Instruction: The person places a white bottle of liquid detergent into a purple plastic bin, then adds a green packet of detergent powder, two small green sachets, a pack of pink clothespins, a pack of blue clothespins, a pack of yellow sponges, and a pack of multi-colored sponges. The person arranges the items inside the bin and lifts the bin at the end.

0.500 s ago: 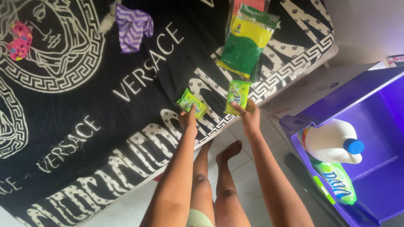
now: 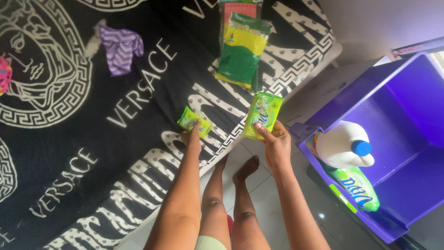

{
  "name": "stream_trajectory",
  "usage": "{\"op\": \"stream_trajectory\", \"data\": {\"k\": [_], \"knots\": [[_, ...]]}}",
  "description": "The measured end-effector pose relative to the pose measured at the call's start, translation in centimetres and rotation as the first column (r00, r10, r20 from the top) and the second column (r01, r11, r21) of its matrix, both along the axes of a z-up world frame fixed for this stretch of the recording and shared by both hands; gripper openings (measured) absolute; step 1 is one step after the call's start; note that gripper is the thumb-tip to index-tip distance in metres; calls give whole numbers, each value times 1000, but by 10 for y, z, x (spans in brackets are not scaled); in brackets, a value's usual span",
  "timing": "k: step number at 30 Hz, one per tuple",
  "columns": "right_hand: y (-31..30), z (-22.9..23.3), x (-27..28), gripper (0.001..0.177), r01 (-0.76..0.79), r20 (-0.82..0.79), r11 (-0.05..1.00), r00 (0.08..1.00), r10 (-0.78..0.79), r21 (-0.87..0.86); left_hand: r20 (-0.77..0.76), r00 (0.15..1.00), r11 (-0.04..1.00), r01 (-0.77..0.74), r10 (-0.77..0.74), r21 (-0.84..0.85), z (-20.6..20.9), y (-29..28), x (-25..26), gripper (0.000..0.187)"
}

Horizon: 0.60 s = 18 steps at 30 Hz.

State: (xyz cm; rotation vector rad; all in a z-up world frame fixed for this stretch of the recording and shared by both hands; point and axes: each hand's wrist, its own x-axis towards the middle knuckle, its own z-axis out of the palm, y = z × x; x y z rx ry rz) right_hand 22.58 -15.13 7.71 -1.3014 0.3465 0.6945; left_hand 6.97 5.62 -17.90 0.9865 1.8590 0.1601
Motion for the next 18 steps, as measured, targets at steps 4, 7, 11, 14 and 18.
{"op": "stream_trajectory", "data": {"k": [4, 7, 11, 14, 18], "knots": [[-12, 33, 5, 46, 42, 21, 998, 999, -43, 56, -40, 999, 997, 25, -27, -72, -10, 9, -3, 86], [-21, 47, 8, 44, 53, 38, 996, 998, -56, 78, -39, 999, 992, -5, 0, -128, -15, 14, -2, 84], [-32, 54, 8, 43, 76, 54, 994, 995, -80, 74, -23, 992, 974, -123, 121, -192, -22, 17, -1, 70], [-39, 57, 5, 44, 101, 42, 993, 994, -103, 59, 54, 982, 968, -169, 181, -185, -21, 20, -1, 60], [-49, 65, 2, 45, 109, 55, 994, 992, -110, 25, 39, 997, 984, -64, 72, -165, 2, 19, 7, 54]]}}
